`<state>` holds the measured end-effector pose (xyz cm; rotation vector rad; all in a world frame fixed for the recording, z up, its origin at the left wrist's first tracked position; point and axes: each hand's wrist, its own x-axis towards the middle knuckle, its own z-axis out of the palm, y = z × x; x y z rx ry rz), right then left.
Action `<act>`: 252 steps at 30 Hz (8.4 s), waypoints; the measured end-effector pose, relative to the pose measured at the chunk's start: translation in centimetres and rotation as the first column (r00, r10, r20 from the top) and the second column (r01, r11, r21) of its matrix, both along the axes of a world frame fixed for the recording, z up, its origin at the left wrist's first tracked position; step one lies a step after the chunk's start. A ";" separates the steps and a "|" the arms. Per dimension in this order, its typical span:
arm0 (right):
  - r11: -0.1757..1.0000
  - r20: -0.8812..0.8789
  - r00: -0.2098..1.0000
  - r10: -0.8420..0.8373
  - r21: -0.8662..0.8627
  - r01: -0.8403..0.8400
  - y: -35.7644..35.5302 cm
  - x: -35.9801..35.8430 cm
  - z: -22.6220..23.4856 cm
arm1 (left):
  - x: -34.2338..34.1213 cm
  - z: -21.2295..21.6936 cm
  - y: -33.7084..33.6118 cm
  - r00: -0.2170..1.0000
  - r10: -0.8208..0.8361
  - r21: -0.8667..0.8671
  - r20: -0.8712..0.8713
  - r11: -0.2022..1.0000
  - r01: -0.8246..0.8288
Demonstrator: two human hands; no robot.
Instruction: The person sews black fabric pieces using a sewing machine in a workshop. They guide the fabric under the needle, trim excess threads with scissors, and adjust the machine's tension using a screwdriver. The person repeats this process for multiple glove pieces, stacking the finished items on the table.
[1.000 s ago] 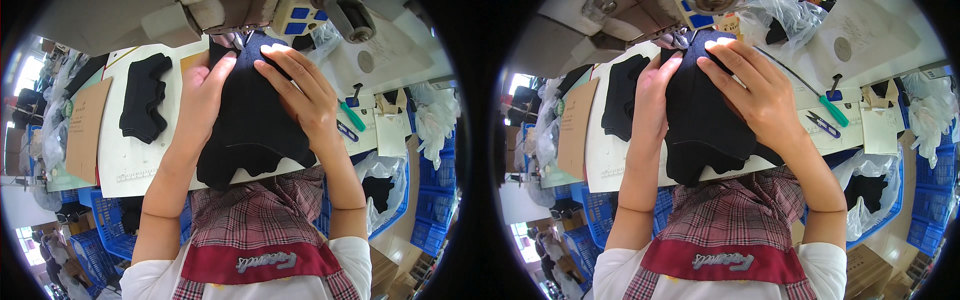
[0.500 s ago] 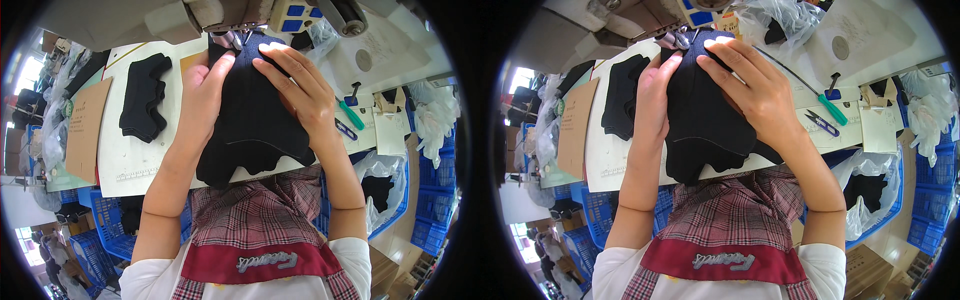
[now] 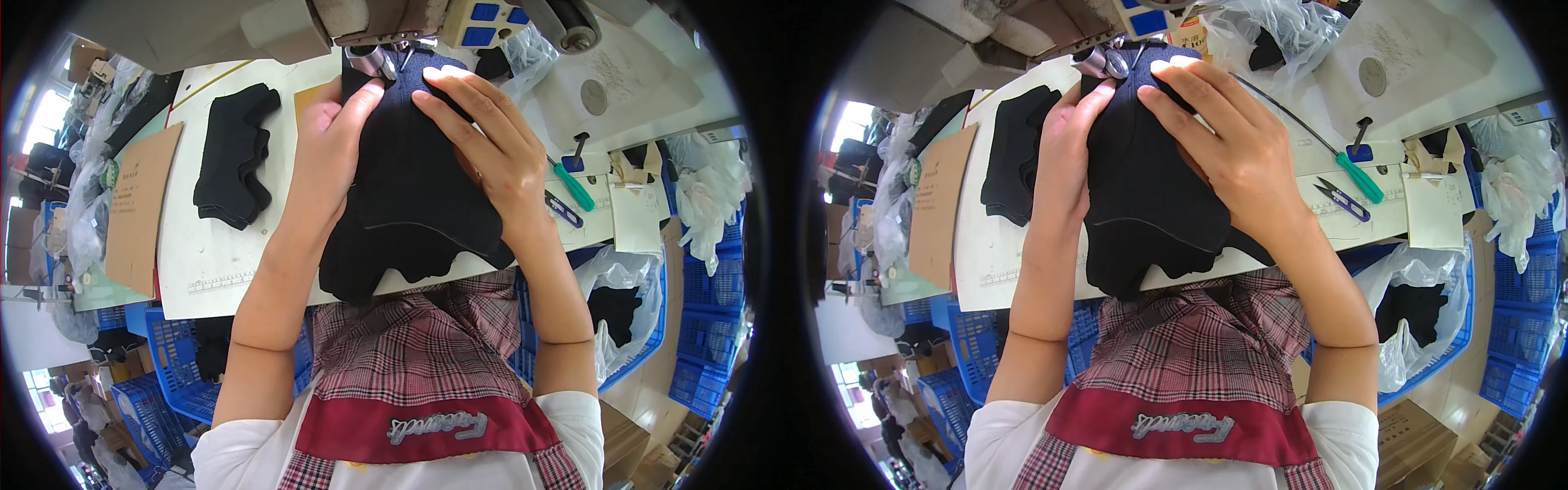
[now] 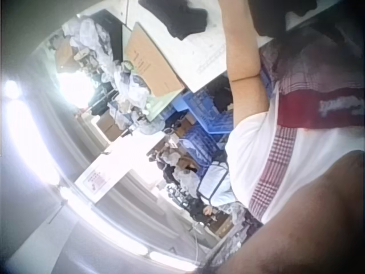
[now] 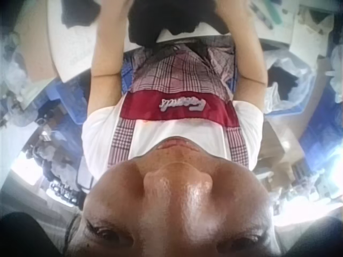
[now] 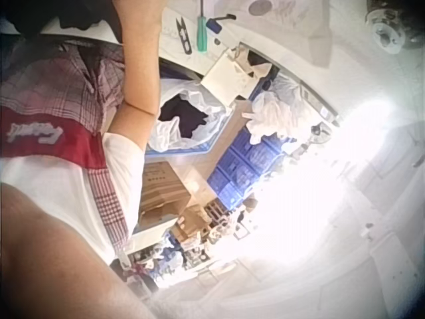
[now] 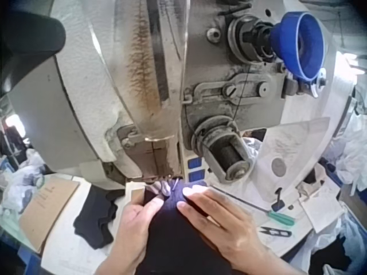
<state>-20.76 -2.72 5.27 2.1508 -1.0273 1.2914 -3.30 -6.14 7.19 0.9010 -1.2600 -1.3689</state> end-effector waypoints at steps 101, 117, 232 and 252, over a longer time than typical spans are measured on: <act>0.976 -0.150 0.983 -0.102 0.175 0.128 3.8 0.9 1.8 | 3.0 -2.2 -1.1 0.783 0.548 -0.952 0.295 0.239 0.191; 0.960 -0.089 0.986 -0.140 0.232 0.157 3.4 1.9 2.2 | 2.8 -2.1 -0.8 0.763 0.568 -0.944 0.307 0.281 0.171; 0.968 0.017 0.991 -0.136 -0.209 0.137 -2.2 1.5 1.5 | 0.3 -2.9 -3.2 0.679 0.723 -0.970 0.125 0.234 -0.070; 0.979 0.121 0.989 -0.079 -0.178 0.100 -2.9 1.6 -0.2 | 0.7 -3.2 -3.1 0.734 0.672 -0.965 0.100 0.246 -0.094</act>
